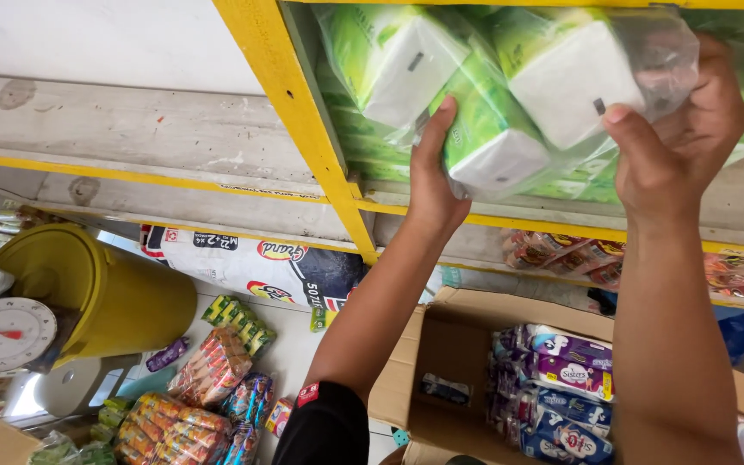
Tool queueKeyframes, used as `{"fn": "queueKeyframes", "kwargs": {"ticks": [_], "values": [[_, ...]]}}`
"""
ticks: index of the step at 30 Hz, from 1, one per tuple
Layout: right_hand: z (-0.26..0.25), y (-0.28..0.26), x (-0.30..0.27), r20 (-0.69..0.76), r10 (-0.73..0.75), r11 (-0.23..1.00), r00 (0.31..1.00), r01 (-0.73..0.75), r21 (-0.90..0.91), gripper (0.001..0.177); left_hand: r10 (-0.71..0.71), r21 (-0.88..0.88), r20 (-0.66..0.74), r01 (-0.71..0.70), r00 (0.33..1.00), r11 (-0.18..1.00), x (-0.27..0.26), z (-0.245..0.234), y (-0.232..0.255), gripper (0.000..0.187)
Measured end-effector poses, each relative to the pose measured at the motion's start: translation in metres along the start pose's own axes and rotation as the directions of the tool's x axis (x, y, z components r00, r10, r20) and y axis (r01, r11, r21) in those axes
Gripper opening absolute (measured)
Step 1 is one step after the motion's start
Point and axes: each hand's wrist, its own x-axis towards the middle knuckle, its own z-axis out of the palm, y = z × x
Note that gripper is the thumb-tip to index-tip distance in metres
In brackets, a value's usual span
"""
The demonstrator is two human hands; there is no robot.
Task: The person sits on the floor and unpacks various packaged goods from a cardboard box, placing them onto a yellow metal shelf. They handle green-wrapped items, purple packages, and blue packages, arranging them in rows on the shelf.
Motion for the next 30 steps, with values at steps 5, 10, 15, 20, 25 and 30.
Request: {"fn": "queueKeyframes", "kwargs": {"ticks": [5, 10, 15, 20, 25, 30], "values": [[-0.016, 0.026, 0.002, 0.002, -0.046, 0.993, 0.999, 0.046, 0.112, 0.023, 0.120, -0.007, -0.031, -0.120, 0.992, 0.993, 0.007, -0.005, -0.019, 0.047], [-0.032, 0.041, 0.009, 0.030, -0.153, 0.988, 0.988, 0.152, 0.018, 0.020, 0.002, -0.206, -0.020, -0.006, 1.000, 0.979, 0.011, -0.003, -0.033, 0.044], [-0.036, 0.038, 0.014, 0.002, 0.093, 0.969, 0.996, -0.091, 0.231, 0.038, -0.024, -0.214, 0.073, 0.039, 0.997, 0.976, 0.014, -0.010, -0.038, 0.041], [0.004, 0.004, 0.001, -0.149, 0.164, 0.982, 0.975, -0.147, 0.115, 0.077, -0.055, -0.058, 0.052, 0.058, 0.997, 0.997, 0.003, -0.035, -0.050, 0.045], [0.026, -0.013, -0.020, -0.167, 0.360, 0.925, 0.918, -0.328, 0.191, 0.089, -0.021, -0.093, 0.096, 0.030, 0.995, 0.995, -0.021, -0.049, -0.044, 0.062], [0.043, -0.011, -0.036, -0.170, 0.052, 0.986, 0.984, -0.078, -0.149, 0.075, 0.062, -0.076, 0.033, -0.059, 0.998, 0.995, -0.017, -0.045, -0.032, 0.085]]}}
